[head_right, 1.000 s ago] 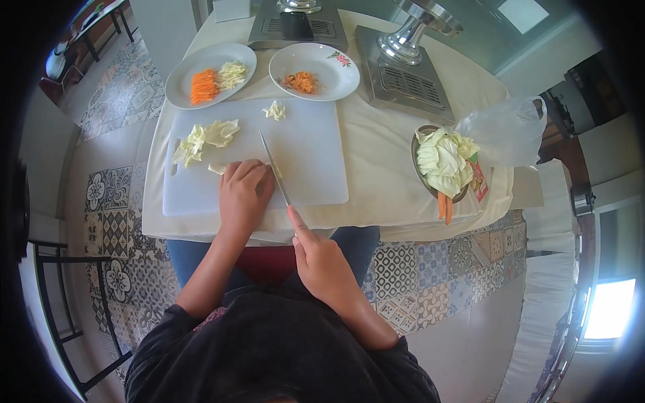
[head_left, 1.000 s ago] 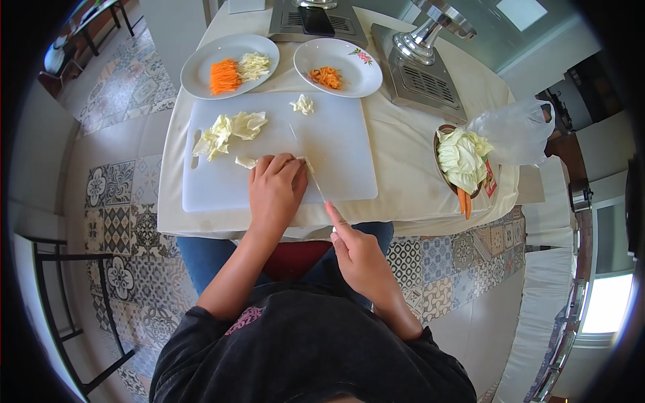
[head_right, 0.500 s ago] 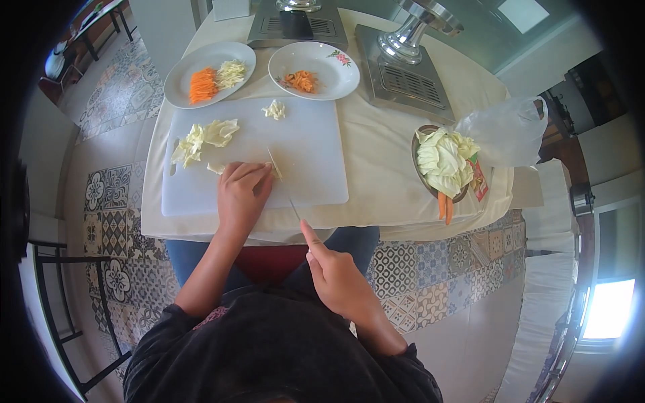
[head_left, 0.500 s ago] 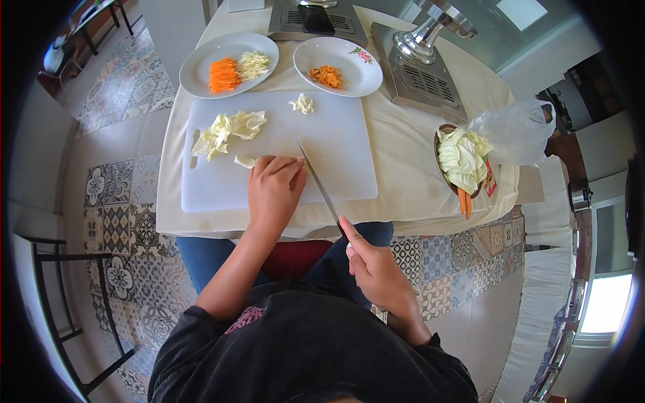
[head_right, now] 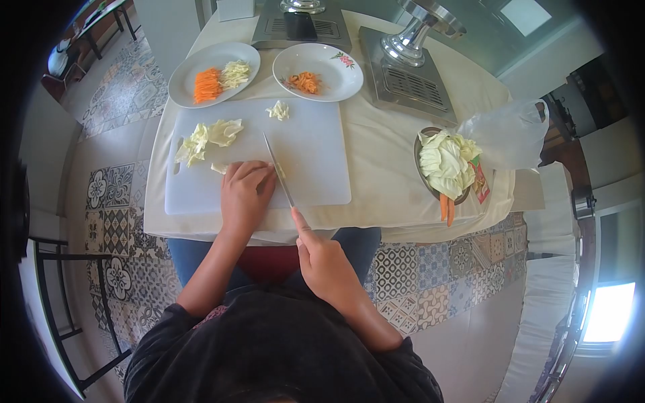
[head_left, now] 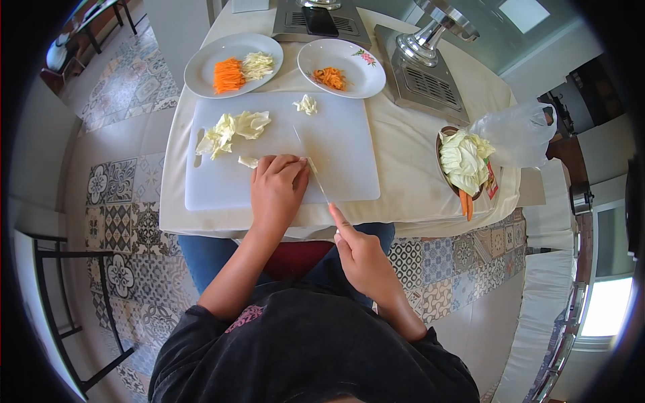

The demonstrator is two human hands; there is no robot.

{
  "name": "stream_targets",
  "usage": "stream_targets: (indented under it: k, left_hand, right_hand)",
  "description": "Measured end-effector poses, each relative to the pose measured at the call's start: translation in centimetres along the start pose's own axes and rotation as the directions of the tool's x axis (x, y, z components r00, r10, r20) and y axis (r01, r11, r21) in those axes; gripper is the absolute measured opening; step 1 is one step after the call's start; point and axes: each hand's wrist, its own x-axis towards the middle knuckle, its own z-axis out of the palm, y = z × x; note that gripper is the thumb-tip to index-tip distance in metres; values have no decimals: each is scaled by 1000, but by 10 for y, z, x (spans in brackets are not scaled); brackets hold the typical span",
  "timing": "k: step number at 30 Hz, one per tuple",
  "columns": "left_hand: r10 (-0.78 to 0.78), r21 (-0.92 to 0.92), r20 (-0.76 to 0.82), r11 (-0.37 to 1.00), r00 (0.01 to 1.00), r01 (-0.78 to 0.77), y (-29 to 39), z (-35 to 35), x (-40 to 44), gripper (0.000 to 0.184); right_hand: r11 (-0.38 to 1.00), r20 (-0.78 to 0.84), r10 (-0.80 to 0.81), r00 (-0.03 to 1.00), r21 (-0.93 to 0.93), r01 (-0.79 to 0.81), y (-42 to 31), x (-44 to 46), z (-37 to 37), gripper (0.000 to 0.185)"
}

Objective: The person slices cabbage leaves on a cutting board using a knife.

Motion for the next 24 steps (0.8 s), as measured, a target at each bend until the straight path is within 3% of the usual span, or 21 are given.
stream_targets:
  k: [3,9,14,24]
  left_hand:
    - [-15,5,1,1000,1000,15,0,2,0,12]
    - [-23,-2,14,1000,1000,23,0,0,-1,14]
    - [-2,-19,23,1000,1000,3,0,0,-1,16]
    - [-12,-30,47,999,999,13,0,-4,1,13]
  right_hand:
    - [999,-49,-45,998,21,46,7,-14,3,52]
    - [998,53,15,999,-61,-11,-2,-34,-16,55]
    - [991,59,129,990,40,-131,-5,-35,-27,51]
    - [994,-58,38,998,103,-32,17,-17,-14,53]
